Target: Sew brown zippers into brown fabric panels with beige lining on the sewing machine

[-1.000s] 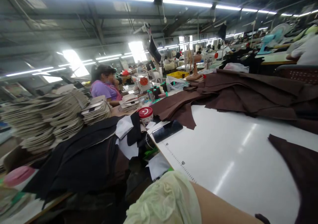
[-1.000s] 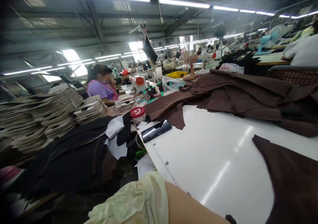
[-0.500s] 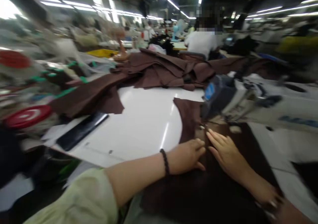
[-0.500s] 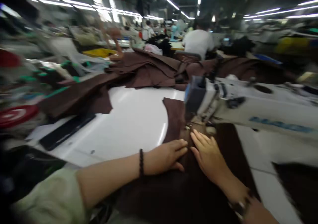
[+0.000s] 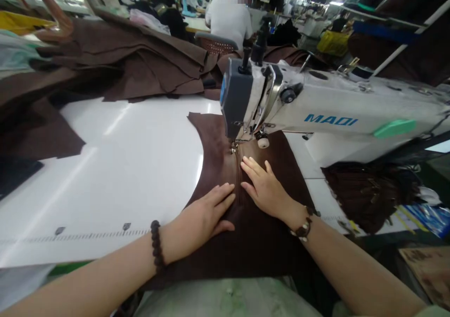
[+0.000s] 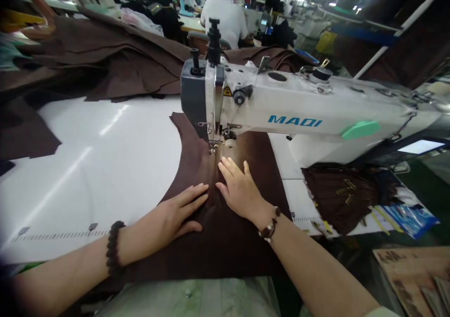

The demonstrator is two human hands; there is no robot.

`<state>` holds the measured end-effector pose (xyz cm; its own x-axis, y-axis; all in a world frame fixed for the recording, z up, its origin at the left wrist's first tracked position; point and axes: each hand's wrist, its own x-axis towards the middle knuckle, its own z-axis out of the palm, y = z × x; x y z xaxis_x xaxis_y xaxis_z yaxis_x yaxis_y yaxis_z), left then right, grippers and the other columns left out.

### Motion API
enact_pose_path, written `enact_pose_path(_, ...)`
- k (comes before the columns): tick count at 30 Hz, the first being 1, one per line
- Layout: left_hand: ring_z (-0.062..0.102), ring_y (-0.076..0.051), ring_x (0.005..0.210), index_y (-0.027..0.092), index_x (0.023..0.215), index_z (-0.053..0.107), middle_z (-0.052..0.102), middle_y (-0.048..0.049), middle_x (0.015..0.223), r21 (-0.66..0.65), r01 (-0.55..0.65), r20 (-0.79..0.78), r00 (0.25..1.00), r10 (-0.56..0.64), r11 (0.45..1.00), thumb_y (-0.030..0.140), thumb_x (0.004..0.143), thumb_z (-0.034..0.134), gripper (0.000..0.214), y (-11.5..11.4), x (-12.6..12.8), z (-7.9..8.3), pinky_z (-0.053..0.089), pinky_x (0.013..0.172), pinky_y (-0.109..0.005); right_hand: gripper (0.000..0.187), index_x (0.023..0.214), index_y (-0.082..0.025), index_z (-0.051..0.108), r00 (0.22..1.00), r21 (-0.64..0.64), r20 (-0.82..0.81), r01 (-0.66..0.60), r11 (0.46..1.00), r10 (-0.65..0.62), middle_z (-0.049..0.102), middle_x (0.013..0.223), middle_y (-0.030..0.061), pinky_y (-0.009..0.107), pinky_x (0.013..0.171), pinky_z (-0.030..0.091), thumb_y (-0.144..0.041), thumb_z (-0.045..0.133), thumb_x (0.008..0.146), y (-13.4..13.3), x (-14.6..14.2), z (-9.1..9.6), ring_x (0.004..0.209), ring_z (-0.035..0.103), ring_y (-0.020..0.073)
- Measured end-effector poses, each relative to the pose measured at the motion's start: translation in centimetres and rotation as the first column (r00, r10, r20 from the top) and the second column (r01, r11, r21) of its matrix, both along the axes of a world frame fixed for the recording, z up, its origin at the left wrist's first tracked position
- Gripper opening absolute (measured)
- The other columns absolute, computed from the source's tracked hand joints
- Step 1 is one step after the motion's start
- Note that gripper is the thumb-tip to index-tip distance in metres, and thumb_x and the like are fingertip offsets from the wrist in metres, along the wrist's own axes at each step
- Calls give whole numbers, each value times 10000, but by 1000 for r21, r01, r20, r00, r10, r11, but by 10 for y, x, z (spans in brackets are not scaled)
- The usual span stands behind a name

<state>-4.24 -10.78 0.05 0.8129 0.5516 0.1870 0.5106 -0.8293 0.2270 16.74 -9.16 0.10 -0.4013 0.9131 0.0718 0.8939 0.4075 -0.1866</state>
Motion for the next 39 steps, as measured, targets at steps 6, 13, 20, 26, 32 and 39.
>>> enact_pose_path(6, 416, -294, 1230, 48, 1206, 507, 452, -204, 1309, -7, 52, -32, 998, -52, 999, 350, 787, 637, 532, -2, 4, 4, 398, 1002, -427, 491, 1349, -122, 336, 995, 3, -4, -97, 995, 97, 295, 1424, 114, 544, 1074, 199, -319, 369, 900, 0, 8, 1, 1337, 234, 219)
enact_pose_path(13, 396, -301, 1243, 59, 1198, 523, 454, -202, 1307, 12, 60, -31, 998, -59, 998, 357, 801, 622, 507, -3, 6, 1, 382, 1018, -445, 507, 1362, -128, 319, 992, 13, 6, -129, 992, 129, 289, 1425, 130, 552, 1068, 206, -332, 362, 900, 2, 10, 1, 1340, 223, 226)
enact_pose_path(20, 407, -294, 1237, 66, 1198, 526, 462, -192, 1304, 52, 46, -47, 998, -44, 998, 378, 820, 593, 494, 4, 6, 0, 374, 1021, -448, 510, 1359, -112, 319, 992, 22, 35, -125, 992, 124, 278, 1431, 124, 548, 1069, 214, -339, 353, 904, 9, 9, 0, 1342, 217, 219)
enact_pose_path(26, 399, -284, 1245, 70, 1206, 515, 451, -188, 1315, 44, 42, -57, 998, -39, 998, 382, 821, 592, 501, 16, 8, 1, 364, 1033, -436, 511, 1359, -111, 317, 989, 30, 39, -147, 989, 146, 288, 1426, 128, 540, 1061, 235, -342, 351, 905, 22, 11, 0, 1340, 221, 223)
enact_pose_path(32, 396, -282, 1248, 80, 1212, 512, 442, -178, 1327, 67, 34, -74, 997, -29, 997, 377, 837, 573, 482, 30, 9, -1, 359, 1034, -437, 511, 1363, -112, 309, 984, 29, 40, -174, 984, 173, 295, 1421, 137, 542, 1048, 253, -352, 324, 913, 38, 14, 0, 1324, 257, 235)
enact_pose_path(39, 399, -285, 1245, 68, 1220, 505, 443, -184, 1324, 70, 37, -62, 998, -33, 997, 371, 837, 572, 493, 46, 11, -2, 356, 1038, -435, 527, 1365, -81, 297, 982, -15, 35, -186, 983, 186, 333, 1400, 141, 499, 1051, 285, -356, 336, 917, 55, 15, 4, 1295, 308, 231)
